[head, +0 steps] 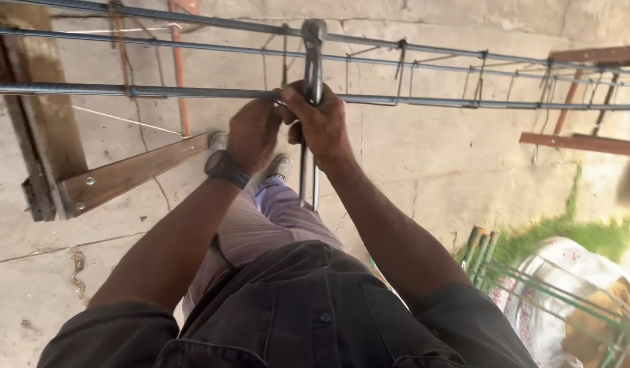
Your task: The person uses a rebar tying tool to twist and secure wire ties around the intersections of a steel rebar grid. The person repeatedly positions the tool, twists the wire to tighten the connection, and moves along the grid to tie multiple points.
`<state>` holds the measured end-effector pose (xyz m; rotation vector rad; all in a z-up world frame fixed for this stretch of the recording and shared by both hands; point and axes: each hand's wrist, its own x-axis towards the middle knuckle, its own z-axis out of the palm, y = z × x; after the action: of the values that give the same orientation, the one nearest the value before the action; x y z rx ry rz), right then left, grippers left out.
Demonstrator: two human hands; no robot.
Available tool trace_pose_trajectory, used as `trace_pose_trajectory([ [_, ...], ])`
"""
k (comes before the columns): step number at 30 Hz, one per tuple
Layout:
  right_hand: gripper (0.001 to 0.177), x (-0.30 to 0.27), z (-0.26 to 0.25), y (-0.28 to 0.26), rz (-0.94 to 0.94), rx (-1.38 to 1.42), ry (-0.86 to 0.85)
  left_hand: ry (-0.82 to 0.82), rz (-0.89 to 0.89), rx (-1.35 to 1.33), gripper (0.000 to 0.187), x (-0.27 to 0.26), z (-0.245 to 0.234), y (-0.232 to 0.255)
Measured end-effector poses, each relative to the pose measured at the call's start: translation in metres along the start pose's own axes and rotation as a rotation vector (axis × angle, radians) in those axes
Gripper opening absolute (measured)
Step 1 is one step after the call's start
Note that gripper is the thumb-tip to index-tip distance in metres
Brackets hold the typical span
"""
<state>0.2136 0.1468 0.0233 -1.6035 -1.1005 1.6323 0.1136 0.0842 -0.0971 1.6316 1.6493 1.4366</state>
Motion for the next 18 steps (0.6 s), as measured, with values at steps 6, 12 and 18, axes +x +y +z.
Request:
trace_pose_trajectory([
  [6, 0.022, 0.005, -0.010, 0.014, -0.088, -0.031, -0.006, 0.011, -0.016, -0.074, 0.021, 0.000, 0.005, 0.004],
  [12, 0.035, -0.012, -0.019, 0.004, -0.124, 0.093, 0.006, -0.040, -0.041, -0.001, 0.024, 0.013, -0.021, 0.031],
  [18, 0.026, -0.041, -0.092, 0.034, -0.106, 0.118, 0.147, 0.042, -0.195, 0.193, 0.027, -0.048, -0.032, -0.025],
])
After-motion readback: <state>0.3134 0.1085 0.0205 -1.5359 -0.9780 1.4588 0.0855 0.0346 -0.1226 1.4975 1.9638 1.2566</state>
